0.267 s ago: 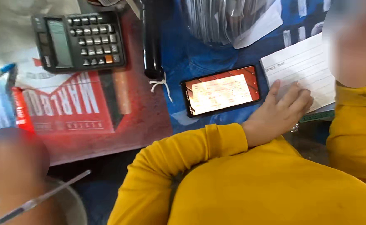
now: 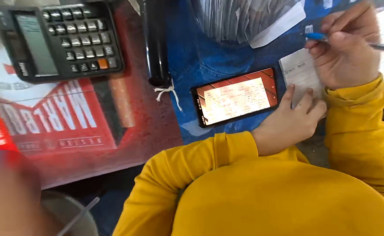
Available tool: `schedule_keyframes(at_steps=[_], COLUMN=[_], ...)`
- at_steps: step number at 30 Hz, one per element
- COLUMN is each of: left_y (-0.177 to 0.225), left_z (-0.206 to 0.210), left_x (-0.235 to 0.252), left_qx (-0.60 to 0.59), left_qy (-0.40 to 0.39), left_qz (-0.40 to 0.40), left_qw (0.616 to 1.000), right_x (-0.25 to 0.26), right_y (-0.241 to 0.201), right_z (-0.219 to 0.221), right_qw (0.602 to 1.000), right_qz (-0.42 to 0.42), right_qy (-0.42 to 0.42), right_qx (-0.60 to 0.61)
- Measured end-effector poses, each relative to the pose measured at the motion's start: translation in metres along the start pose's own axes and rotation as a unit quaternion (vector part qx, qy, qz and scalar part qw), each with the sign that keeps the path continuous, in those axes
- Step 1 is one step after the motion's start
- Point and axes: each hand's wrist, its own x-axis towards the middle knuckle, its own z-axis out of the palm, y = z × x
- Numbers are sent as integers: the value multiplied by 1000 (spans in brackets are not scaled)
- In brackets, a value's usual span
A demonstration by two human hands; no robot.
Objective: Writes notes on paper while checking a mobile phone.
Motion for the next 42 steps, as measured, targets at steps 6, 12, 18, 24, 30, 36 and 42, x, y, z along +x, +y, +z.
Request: schedule_keyframes(at_steps=[6,12,18,24,30,36,42], left_y=[-1,-2,3,1,0,-3,-7], left_z=[-1,1,6,8,2,4,6], left_x=[-3,-5,-8,-8,-8,-7,-6], left_qx=[-62,-61,-124,-137,-113,-92,-108], left_qy=[17,42,81,102,76,87,96], left_qz=[-3,-5,-14,-9,7,15,12], left_qw=[998,997,989,985,991,992,989], right_x=[0,-1,0,4,5,0,1], right_y=[7,0,5,7,11,6,2], right_z=[3,23,24,20,16,19,35], right_qw=[999,994,993,988,978,987,990], right_qz=[-42,12,0,-32,-77,-66,2], right_qy=[12,68,69,43,13,-41,79], right_qx=[-15,-91,-97,-144,-194,-143,-121])
